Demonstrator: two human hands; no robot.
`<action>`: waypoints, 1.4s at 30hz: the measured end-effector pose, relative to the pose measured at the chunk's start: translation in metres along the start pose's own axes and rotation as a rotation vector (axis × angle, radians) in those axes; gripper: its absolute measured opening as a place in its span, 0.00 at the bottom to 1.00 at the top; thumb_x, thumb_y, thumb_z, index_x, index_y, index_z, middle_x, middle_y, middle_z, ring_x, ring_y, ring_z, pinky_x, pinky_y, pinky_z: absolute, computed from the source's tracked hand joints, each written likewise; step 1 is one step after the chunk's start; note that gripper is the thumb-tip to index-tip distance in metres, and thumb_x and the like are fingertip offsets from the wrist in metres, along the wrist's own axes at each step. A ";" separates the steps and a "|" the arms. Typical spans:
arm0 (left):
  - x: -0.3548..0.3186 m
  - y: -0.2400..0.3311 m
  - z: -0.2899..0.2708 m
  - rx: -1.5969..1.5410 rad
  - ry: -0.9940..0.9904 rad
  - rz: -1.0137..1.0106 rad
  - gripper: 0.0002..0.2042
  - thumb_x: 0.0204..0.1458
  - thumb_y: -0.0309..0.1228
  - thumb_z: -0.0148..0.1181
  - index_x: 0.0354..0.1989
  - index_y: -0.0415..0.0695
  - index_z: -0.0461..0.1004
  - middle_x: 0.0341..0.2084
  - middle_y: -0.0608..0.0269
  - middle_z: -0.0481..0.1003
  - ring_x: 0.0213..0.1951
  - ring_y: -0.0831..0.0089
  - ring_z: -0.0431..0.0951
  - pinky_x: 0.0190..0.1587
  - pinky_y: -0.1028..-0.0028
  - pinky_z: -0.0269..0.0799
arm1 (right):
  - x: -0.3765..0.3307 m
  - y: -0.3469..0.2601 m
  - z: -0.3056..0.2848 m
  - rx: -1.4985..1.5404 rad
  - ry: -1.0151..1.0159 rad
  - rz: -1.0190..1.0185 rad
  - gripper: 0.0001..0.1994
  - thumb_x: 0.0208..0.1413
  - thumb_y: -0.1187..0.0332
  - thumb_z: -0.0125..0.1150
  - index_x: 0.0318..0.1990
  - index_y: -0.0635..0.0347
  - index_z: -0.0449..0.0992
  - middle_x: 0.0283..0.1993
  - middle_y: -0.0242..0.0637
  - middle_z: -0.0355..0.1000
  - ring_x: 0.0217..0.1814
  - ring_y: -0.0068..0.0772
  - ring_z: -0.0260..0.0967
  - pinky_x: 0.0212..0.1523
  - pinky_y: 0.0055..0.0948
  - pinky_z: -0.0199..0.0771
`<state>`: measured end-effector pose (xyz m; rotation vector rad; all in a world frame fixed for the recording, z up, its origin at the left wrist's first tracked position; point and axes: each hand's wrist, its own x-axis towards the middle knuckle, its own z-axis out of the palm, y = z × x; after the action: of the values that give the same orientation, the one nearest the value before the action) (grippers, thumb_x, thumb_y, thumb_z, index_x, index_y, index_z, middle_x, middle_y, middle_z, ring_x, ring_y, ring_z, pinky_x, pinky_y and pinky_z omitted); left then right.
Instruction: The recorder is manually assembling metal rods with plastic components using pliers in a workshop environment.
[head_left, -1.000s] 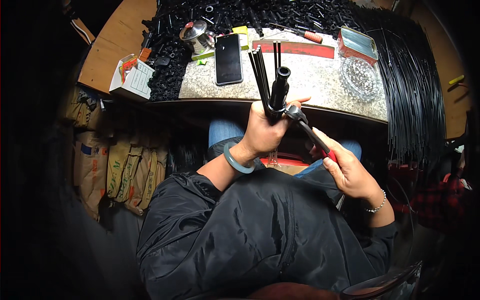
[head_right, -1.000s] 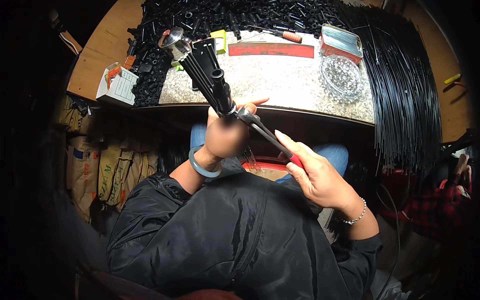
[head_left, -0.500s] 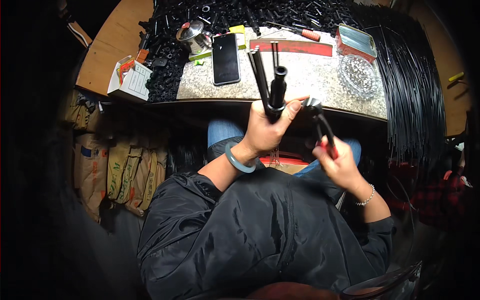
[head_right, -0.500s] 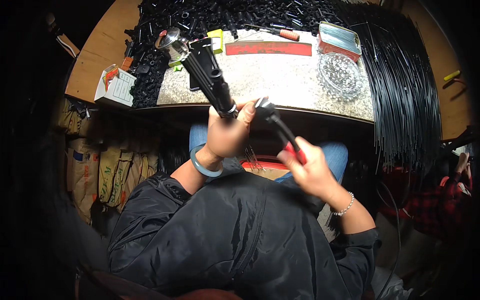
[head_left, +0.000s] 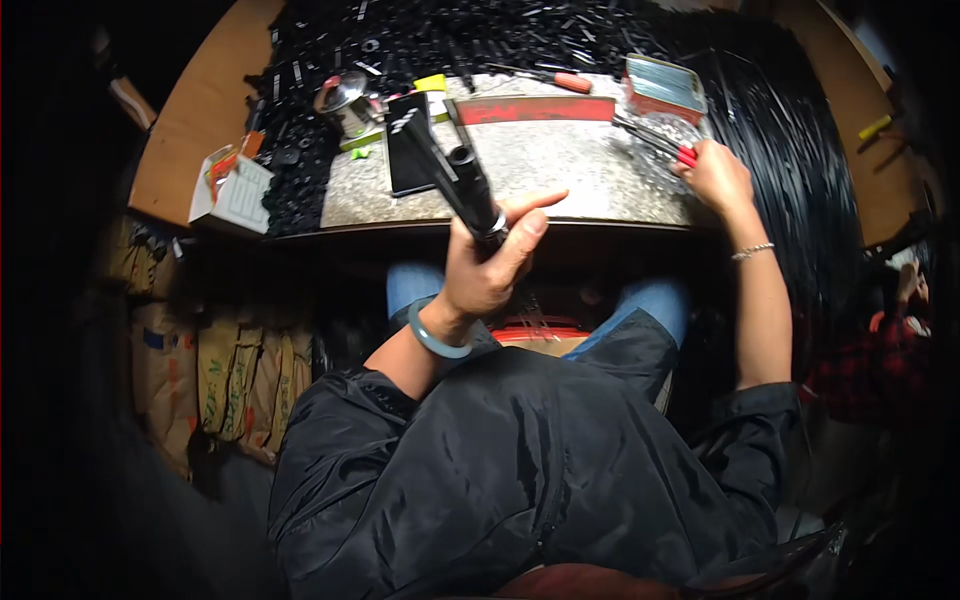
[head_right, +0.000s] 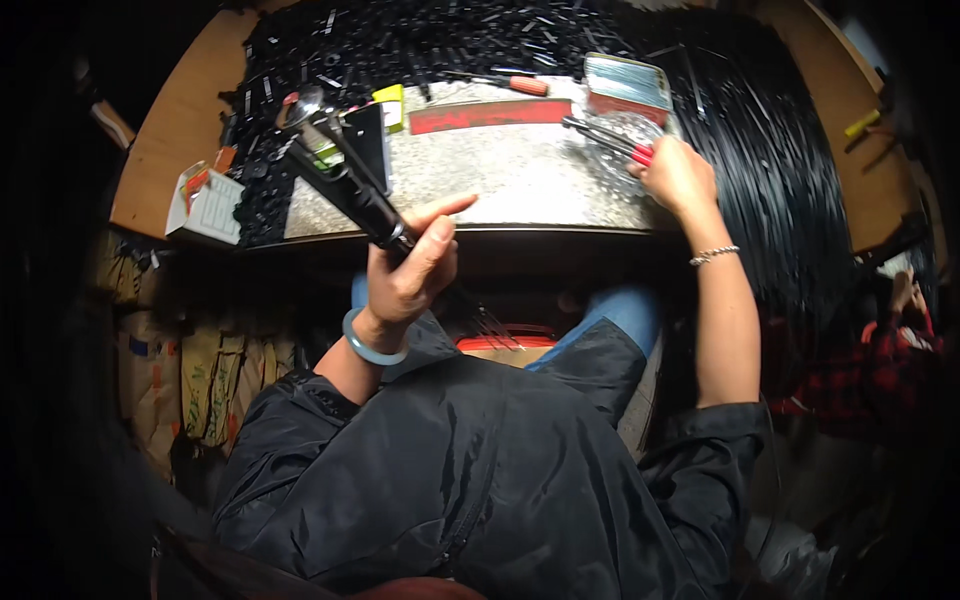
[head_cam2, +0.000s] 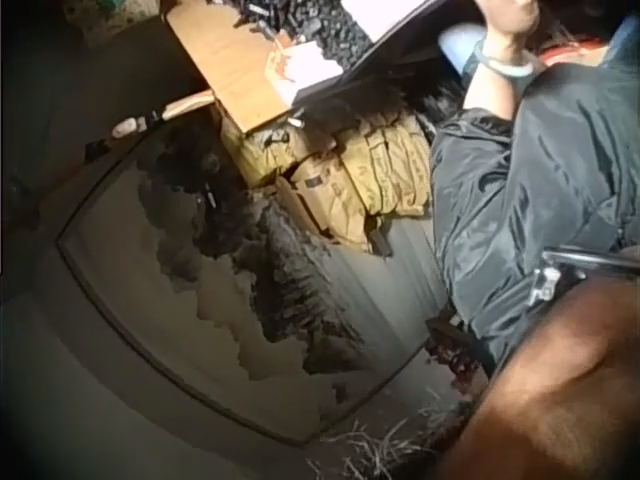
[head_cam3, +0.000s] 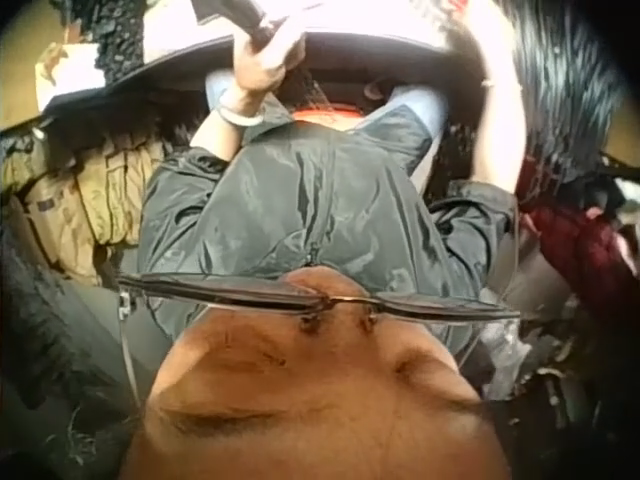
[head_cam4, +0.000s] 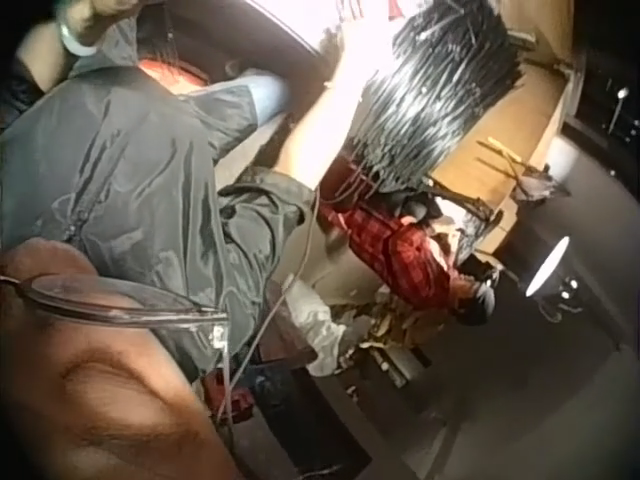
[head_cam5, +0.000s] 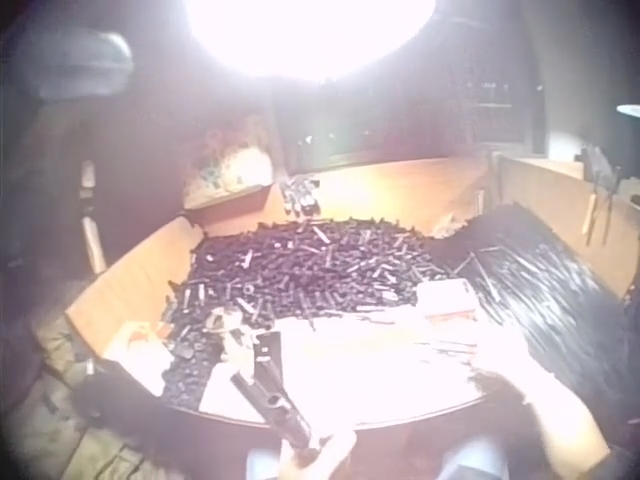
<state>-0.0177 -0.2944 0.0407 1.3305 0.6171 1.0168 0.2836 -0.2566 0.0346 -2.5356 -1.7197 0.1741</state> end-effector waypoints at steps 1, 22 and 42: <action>0.000 0.001 -0.001 -0.013 -0.009 -0.012 0.16 0.59 0.28 0.46 0.52 0.31 0.66 0.09 0.78 0.56 0.11 0.89 0.52 0.15 0.85 0.44 | 0.003 0.001 0.001 -0.021 -0.004 0.001 0.14 0.45 0.57 0.64 0.32 0.59 0.75 0.33 0.45 0.74 0.39 0.45 0.73 0.37 0.40 0.69; 0.000 -0.005 -0.001 0.077 0.024 0.086 0.14 0.58 0.28 0.48 0.48 0.33 0.70 0.10 0.78 0.58 0.11 0.90 0.53 0.14 0.85 0.45 | -0.005 0.010 0.014 -0.012 0.211 0.001 0.09 0.47 0.69 0.53 0.35 0.49 0.77 0.34 0.43 0.74 0.38 0.48 0.72 0.37 0.43 0.71; -0.004 -0.010 0.007 0.099 0.045 0.088 0.11 0.57 0.27 0.50 0.45 0.34 0.72 0.10 0.78 0.59 0.11 0.90 0.51 0.14 0.84 0.43 | -0.019 -0.007 0.014 1.290 0.234 -0.007 0.09 0.52 0.66 0.59 0.30 0.64 0.75 0.17 0.22 0.62 0.17 0.13 0.54 0.19 0.18 0.53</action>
<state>-0.0111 -0.3005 0.0315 1.4350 0.6546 1.1021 0.2689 -0.2716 0.0229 -1.4853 -0.9529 0.6782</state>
